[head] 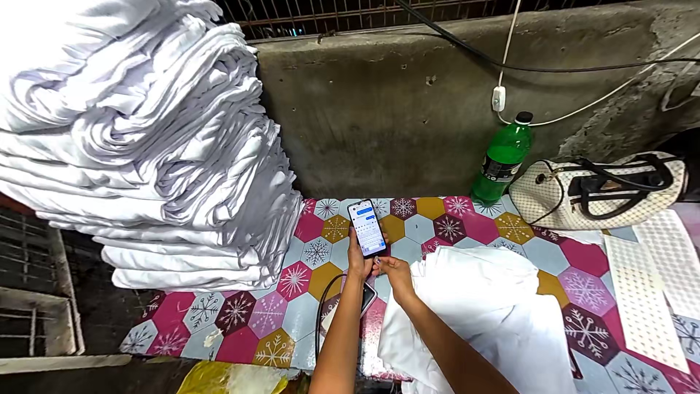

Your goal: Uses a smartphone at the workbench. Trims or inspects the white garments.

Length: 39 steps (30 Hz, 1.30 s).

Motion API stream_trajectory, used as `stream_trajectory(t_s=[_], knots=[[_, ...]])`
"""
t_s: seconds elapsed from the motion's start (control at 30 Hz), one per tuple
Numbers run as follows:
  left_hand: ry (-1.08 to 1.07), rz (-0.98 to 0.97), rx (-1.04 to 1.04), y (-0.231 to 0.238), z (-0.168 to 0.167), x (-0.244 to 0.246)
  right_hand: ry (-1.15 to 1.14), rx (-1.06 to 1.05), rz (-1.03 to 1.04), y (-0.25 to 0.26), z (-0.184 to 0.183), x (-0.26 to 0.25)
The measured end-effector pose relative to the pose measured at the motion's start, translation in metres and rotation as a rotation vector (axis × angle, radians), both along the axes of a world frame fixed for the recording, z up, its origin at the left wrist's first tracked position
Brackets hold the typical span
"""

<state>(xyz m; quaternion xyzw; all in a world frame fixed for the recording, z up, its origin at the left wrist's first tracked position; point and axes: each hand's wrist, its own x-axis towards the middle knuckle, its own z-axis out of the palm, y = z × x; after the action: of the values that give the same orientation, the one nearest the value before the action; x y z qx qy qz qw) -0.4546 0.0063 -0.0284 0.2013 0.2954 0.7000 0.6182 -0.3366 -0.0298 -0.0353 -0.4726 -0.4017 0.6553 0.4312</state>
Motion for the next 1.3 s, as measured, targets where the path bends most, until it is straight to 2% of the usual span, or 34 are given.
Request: stream_trajectory(t_s=[0.57,1.07,1.3], knots=[[-0.031,-0.036,0.002,-0.003,-0.004,0.004,-0.007,0.003,-0.075,-0.005,0.001,-0.001],[-0.028,-0.016,-0.021,-0.010,0.003,0.006,-0.054,0.055,-0.034,-0.006,-0.003,-0.001],[0.014,0.021,-0.059,0.007,0.001,-0.006,-0.136,0.129,0.027,0.000,-0.009,-0.002]])
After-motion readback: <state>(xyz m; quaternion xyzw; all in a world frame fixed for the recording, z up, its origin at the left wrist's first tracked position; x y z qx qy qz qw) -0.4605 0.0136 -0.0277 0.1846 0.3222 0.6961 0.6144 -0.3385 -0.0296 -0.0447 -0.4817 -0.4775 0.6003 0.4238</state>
